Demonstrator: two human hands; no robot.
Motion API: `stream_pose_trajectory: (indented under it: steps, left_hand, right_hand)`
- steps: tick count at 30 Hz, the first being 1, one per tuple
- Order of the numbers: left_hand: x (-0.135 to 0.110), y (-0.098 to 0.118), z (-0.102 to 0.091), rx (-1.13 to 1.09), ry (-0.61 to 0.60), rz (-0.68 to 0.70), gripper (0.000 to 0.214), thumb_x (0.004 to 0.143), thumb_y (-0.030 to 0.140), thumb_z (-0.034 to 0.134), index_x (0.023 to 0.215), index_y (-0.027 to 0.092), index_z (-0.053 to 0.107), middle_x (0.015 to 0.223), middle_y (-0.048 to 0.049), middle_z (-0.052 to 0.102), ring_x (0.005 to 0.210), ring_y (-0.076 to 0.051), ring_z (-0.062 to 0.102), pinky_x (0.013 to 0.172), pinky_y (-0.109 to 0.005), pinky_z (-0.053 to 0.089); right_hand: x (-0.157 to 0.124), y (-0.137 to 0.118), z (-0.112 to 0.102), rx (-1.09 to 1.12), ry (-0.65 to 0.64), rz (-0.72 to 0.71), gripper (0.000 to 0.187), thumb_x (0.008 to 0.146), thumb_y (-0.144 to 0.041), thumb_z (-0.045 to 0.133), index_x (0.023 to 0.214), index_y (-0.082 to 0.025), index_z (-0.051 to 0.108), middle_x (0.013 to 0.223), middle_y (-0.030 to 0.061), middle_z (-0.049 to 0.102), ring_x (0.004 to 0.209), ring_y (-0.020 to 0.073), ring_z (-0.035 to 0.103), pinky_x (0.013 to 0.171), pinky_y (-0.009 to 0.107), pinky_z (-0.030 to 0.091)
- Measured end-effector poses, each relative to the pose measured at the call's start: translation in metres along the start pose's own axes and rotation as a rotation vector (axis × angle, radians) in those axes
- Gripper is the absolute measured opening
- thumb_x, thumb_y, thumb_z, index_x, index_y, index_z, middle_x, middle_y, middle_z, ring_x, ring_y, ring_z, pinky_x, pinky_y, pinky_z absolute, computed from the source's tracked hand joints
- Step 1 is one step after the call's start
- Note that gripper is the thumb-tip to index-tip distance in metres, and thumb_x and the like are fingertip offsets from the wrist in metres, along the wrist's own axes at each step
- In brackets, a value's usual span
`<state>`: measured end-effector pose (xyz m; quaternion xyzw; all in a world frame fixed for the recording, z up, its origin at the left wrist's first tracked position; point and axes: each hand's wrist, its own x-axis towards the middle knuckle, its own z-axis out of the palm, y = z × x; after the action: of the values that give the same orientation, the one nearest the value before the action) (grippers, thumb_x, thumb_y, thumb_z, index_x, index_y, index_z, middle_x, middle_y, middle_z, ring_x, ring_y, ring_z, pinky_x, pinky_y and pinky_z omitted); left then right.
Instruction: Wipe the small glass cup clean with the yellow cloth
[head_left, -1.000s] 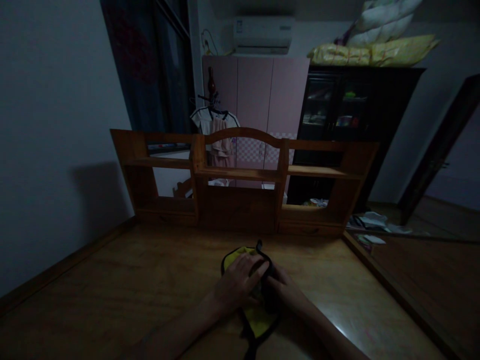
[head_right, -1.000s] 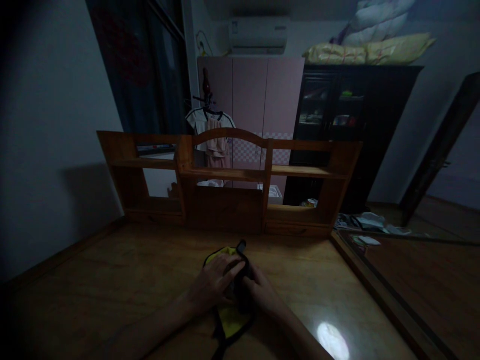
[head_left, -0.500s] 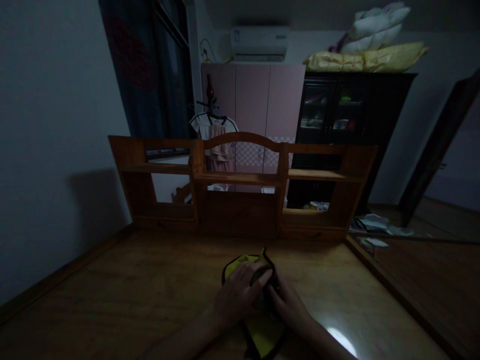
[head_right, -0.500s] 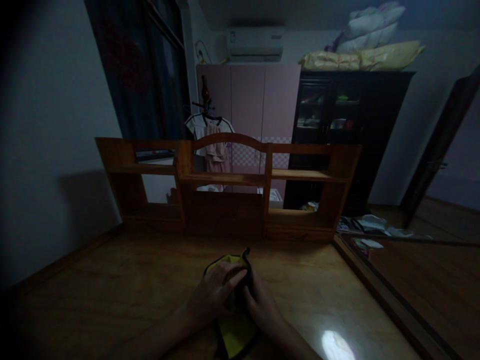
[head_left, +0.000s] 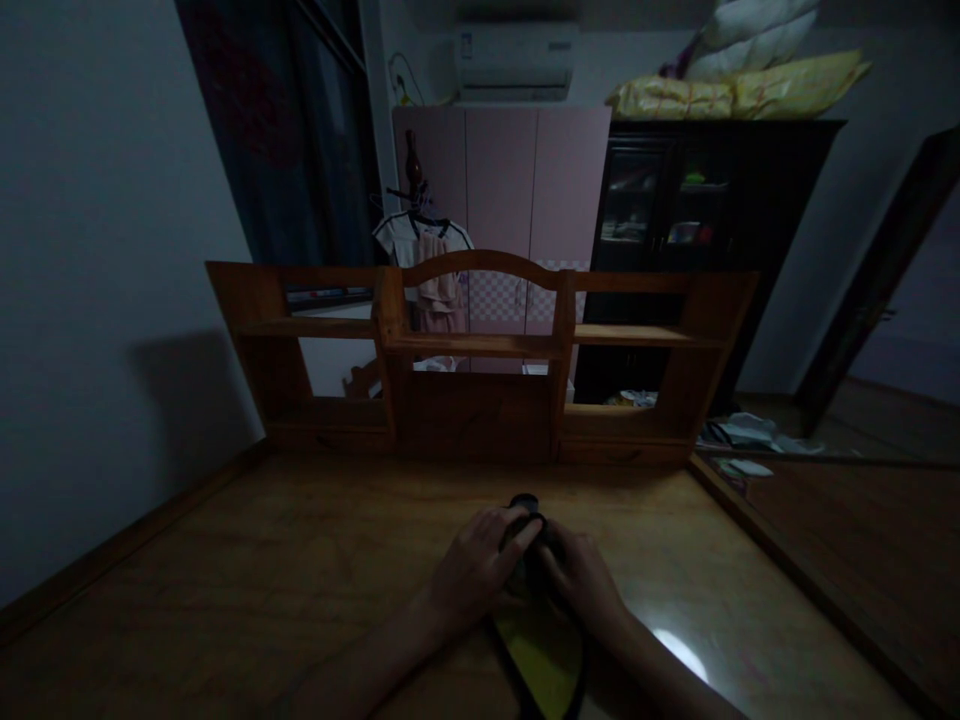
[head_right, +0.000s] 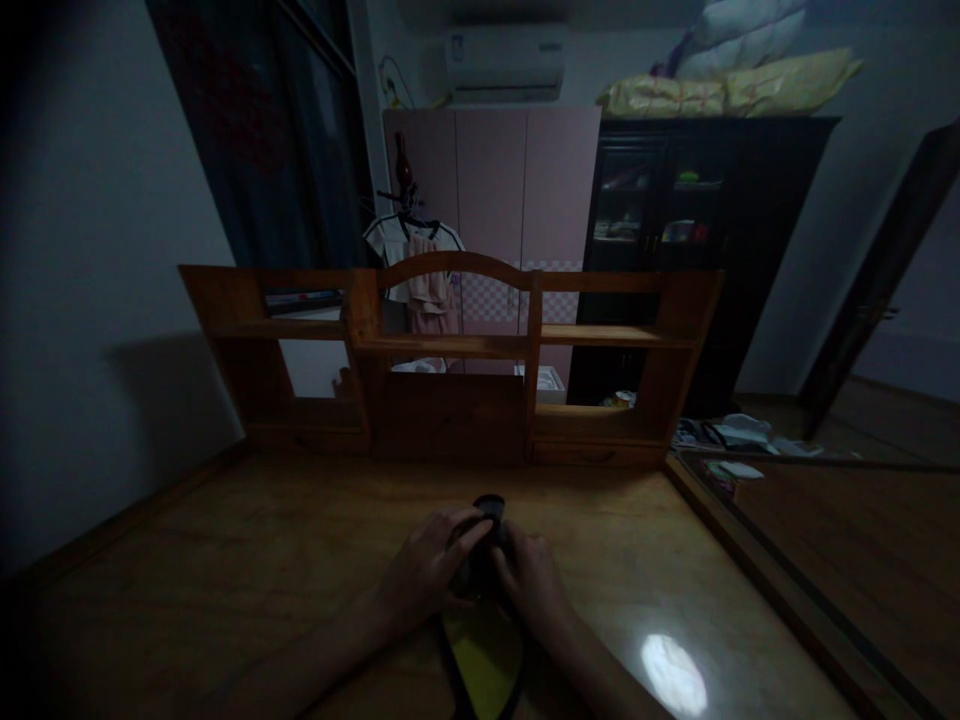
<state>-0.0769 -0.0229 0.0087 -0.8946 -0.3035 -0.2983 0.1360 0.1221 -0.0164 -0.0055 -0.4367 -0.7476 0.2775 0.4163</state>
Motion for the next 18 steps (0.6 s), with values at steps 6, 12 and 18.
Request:
stream_pose_trajectory:
  steps: [6, 12, 18]
  left_hand:
    - [0.001, 0.0, 0.001, -0.028, -0.011, -0.052, 0.09, 0.071, 0.049, 0.077, 0.143, 0.02, 0.033, 0.133, -0.0168, 0.049, 0.117, -0.033, 0.052, 0.098, -0.051, 0.044]
    - [0.001, -0.003, 0.004, -0.12, 0.013, -0.14, 0.089, 0.069, 0.046, 0.078, 0.142, 0.021, 0.034, 0.131, -0.0148, 0.051, 0.118, -0.032, 0.052, 0.1, -0.048, 0.044]
    - [0.001, -0.002, 0.003, -0.123, -0.006, -0.155, 0.09, 0.07, 0.05, 0.076, 0.143, 0.02, 0.032, 0.131, -0.0145, 0.051, 0.119, -0.032, 0.051, 0.103, -0.049, 0.041]
  right_hand:
    - [0.0, 0.006, 0.002, 0.008, 0.022, 0.019, 0.022, 0.086, -0.027, 0.054, 0.101, -0.02, 0.068, 0.088, 0.0066, 0.073, 0.075, 0.024, 0.066, 0.069, 0.033, 0.049]
    - [0.002, -0.003, 0.0, 0.049, 0.025, 0.066, 0.028, 0.079, -0.023, 0.058, 0.105, -0.021, 0.069, 0.091, 0.0062, 0.073, 0.08, 0.026, 0.064, 0.076, 0.037, 0.049]
    - [0.004, -0.002, -0.003, 0.201, -0.022, 0.114, 0.046, 0.072, -0.016, 0.057, 0.116, -0.022, 0.066, 0.108, 0.0054, 0.071, 0.1, 0.0287, 0.061, 0.097, 0.044, 0.042]
